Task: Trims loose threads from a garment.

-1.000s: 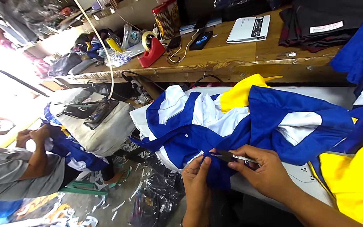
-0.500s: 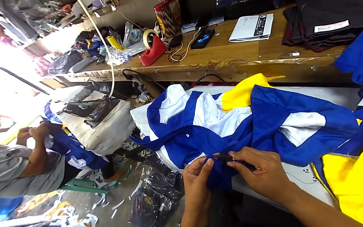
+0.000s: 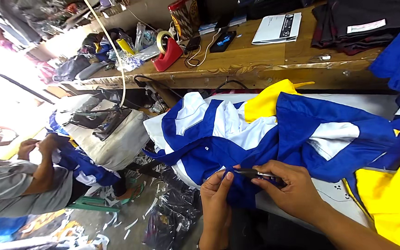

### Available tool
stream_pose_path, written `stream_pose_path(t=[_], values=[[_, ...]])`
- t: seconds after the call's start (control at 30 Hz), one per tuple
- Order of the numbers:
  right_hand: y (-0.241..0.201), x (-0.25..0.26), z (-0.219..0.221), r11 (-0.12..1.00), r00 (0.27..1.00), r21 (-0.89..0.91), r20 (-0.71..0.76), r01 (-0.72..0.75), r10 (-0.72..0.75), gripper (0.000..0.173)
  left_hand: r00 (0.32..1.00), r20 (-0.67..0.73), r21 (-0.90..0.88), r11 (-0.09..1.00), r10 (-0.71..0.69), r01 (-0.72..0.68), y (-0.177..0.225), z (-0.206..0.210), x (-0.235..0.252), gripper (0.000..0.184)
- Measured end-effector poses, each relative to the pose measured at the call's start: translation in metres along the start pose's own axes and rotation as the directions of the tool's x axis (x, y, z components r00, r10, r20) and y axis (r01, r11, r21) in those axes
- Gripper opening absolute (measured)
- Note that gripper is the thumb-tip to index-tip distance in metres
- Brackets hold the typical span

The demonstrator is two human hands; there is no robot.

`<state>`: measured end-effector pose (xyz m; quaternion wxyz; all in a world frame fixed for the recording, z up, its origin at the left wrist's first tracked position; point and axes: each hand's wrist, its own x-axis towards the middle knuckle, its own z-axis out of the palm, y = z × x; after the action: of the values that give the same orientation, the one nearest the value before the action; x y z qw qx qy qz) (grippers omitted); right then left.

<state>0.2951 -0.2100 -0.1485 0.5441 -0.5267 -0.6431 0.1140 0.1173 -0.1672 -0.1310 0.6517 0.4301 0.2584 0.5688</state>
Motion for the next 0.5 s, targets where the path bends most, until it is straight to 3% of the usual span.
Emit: stream_pose_path(t=[0.13, 0.37, 0.5], values=[[0.0001, -0.0005, 0.0020, 1.000, 1.000, 0.031, -0.006, -0.006, 0.006, 0.029, 1.000, -0.004, -0.002, 1.000, 0.006, -0.006, 0.0003, -0.0001, -0.0013, 0.014], [0.0018, -0.0013, 0.0060, 0.988, 0.990, -0.106, -0.073, 0.109, -0.117, 0.030, 1.000, -0.013, 0.033, 0.999, 0.022, -0.022, -0.0012, 0.0010, -0.0034, 0.013], [0.0005, 0.0004, 0.0056, 0.997, 0.998, -0.046, -0.032, 0.057, -0.058, 0.029, 1.000, -0.003, 0.033, 0.999, -0.012, 0.012, -0.0054, 0.0019, -0.0057, 0.013]])
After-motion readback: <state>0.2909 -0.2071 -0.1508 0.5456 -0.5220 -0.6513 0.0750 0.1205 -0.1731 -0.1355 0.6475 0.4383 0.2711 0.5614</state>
